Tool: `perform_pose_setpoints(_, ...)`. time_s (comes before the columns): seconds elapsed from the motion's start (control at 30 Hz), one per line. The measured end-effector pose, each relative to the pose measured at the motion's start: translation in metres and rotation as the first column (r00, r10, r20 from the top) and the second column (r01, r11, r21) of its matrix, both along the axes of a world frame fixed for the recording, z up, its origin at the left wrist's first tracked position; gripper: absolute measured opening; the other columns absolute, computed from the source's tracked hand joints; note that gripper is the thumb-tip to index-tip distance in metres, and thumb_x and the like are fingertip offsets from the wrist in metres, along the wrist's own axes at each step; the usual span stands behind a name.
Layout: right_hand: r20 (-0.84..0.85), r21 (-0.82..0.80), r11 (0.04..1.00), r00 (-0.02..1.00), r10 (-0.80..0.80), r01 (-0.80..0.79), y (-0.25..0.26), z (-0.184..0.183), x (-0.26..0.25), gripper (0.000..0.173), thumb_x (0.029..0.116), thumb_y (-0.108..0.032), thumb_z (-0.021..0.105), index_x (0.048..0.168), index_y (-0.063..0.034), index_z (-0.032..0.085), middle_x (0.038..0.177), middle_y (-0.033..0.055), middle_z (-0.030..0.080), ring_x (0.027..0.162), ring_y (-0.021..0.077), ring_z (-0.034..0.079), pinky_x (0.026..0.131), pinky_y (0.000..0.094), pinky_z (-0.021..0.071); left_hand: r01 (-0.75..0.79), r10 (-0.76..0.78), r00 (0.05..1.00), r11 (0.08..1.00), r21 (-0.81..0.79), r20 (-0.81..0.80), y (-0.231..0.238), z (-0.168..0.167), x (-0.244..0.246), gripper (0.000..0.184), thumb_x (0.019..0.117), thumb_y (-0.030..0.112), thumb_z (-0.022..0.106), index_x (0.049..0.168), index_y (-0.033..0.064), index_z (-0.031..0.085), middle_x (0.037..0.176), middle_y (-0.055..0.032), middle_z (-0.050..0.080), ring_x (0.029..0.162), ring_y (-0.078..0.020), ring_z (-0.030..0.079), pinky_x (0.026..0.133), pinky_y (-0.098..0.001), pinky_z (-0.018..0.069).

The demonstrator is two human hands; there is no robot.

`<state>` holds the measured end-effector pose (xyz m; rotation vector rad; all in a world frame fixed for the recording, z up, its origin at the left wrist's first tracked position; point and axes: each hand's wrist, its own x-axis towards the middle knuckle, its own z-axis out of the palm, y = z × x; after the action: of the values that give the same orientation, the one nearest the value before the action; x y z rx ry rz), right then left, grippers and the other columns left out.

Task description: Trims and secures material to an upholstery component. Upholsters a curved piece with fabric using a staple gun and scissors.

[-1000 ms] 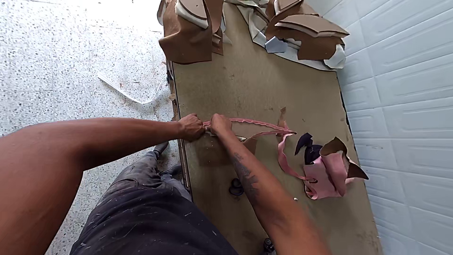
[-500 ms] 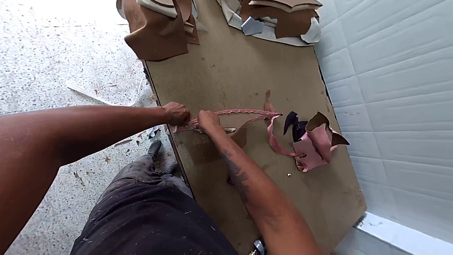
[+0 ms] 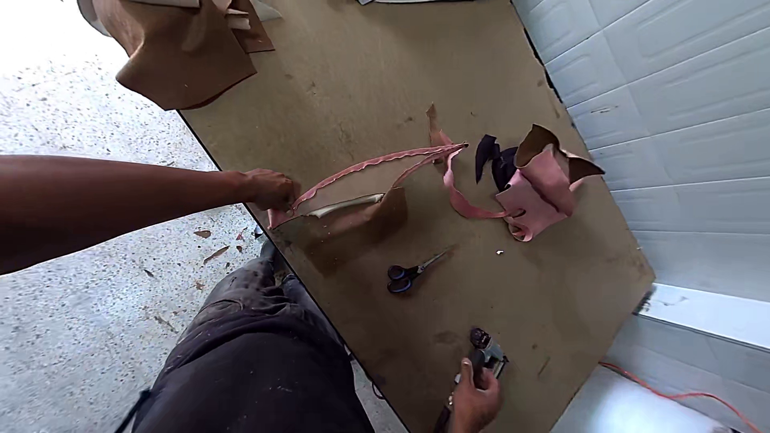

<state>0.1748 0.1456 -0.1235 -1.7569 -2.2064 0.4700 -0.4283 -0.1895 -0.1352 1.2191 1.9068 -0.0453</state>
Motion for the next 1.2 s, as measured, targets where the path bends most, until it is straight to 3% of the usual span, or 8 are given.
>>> perform_pose_setpoints(0.1, 0.107, 0.012, 1.000, 0.994, 0.006, -0.007, 0.029, -0.025, 0.030, 0.084, 0.0799, -0.043, 0.087, 0.142, 0.0013, 0.052, 0.133, 0.0284, 0.058, 0.122, 0.0409, 0.058, 0.104, 0.0564, 0.0490, -0.005, 0.007, 0.999, 0.999, -0.046, 0.041, 0.002, 0.000, 0.004, 0.029, 0.0987, 0.047, 0.066, 0.095, 0.0203, 0.076, 0.083, -0.0028, 0.071, 0.078, -0.0237, 0.069, 0.073, -0.0545, 0.0559)
perform_pose_setpoints(0.23, 0.183, -0.054, 0.984, 0.971, -0.154, 0.167, 0.051, -0.031, 0.015, 0.094, 0.0746, -0.023, 0.090, 0.151, 0.0005, 0.042, 0.142, 0.0323, 0.050, 0.132, 0.0467, 0.051, 0.109, 0.0610, 0.0432, -0.001, 0.003, 0.999, 0.999, -0.049, 0.032, 0.001, 0.006, 0.001, 0.033, 0.0996, 0.050, 0.063, 0.098, 0.0198, 0.076, 0.082, -0.0041, 0.071, 0.073, -0.0237, 0.069, 0.069, -0.0521, 0.0571)
perform_pose_setpoints(0.33, 0.160, -0.253, 0.924, 0.955, -0.251, 0.285, 0.032, 0.002, -0.016, 0.057, 0.0843, -0.017, 0.077, 0.134, 0.0011, 0.056, 0.105, 0.0229, 0.066, 0.089, 0.0323, 0.066, 0.077, 0.0540, 0.0554, 0.030, -0.031, 0.999, 0.999, 0.020, 0.035, 0.000, 0.002, -0.002, 0.029, 0.0992, 0.047, 0.065, 0.099, 0.0204, 0.075, 0.088, -0.0039, 0.072, 0.080, -0.0250, 0.070, 0.071, -0.0539, 0.0571)
perform_pose_setpoints(0.4, 0.048, -0.440, 0.865, 0.969, -0.244, 0.240, -0.005, 0.032, -0.056, 0.029, 0.0959, -0.018, 0.065, 0.118, 0.0000, 0.056, 0.072, 0.0093, 0.060, 0.053, 0.0182, 0.059, 0.050, 0.0381, 0.0549, 0.027, -0.030, 0.999, 0.997, 0.066, 0.038, -0.008, -0.007, -0.006, 0.028, 0.0979, 0.047, 0.066, 0.098, 0.0197, 0.074, 0.091, -0.0044, 0.071, 0.083, -0.0260, 0.070, 0.073, -0.0550, 0.0568)
perform_pose_setpoints(0.43, -0.045, -0.531, 0.829, 0.972, -0.232, 0.174, -0.030, 0.051, -0.082, 0.024, 0.0984, -0.014, 0.061, 0.117, -0.0006, 0.055, 0.071, 0.0072, 0.060, 0.050, 0.0170, 0.058, 0.047, 0.0363, 0.0547, 0.020, -0.024, 0.999, 0.996, 0.084, 0.045, -0.009, -0.011, -0.006, 0.029, 0.0973, 0.047, 0.067, 0.097, 0.0193, 0.074, 0.090, -0.0047, 0.071, 0.083, -0.0265, 0.070, 0.073, -0.0552, 0.0572)
perform_pose_setpoints(0.53, -0.171, -0.579, 0.796, 0.981, 0.094, -0.177, -0.113, 0.085, -0.183, 0.037, 0.0862, -0.006, 0.062, 0.123, -0.0001, 0.064, 0.091, 0.0124, 0.073, 0.055, 0.0217, 0.063, 0.051, 0.0408, 0.0571, -0.018, 0.011, 0.998, 0.993, 0.115, 0.065, -0.012, -0.011, -0.009, 0.030, 0.0972, 0.046, 0.067, 0.099, 0.0166, 0.074, 0.094, -0.0075, 0.072, 0.091, -0.0300, 0.070, 0.079, -0.0585, 0.0561)
perform_pose_setpoints(0.7, -0.024, -0.434, 0.655, 0.735, 0.678, -0.618, -0.215, 0.082, -0.335, 0.031, 0.0800, -0.017, 0.073, 0.111, -0.0153, 0.073, 0.091, -0.0027, 0.073, 0.074, 0.0107, 0.069, 0.066, 0.0386, 0.0605, -0.037, 0.024, 0.996, 0.988, 0.147, 0.085, -0.017, -0.017, -0.009, 0.025, 0.0926, 0.040, 0.072, 0.093, 0.0147, 0.073, 0.088, -0.0090, 0.071, 0.087, -0.0324, 0.070, 0.073, -0.0609, 0.0550)
perform_pose_setpoints(1.2, 0.031, -0.419, 0.652, 0.708, 0.706, -0.632, -0.255, 0.045, -0.376, 0.025, 0.0780, -0.024, 0.072, 0.100, -0.0115, 0.071, 0.079, -0.0028, 0.068, 0.070, 0.0079, 0.065, 0.064, 0.0352, 0.0582, -0.055, 0.033, 0.994, 0.978, 0.200, 0.108, -0.023, -0.018, -0.013, 0.022, 0.0898, 0.035, 0.074, 0.092, 0.0133, 0.071, 0.087, -0.0094, 0.069, 0.086, -0.0324, 0.069, 0.067, -0.0583, 0.0546)
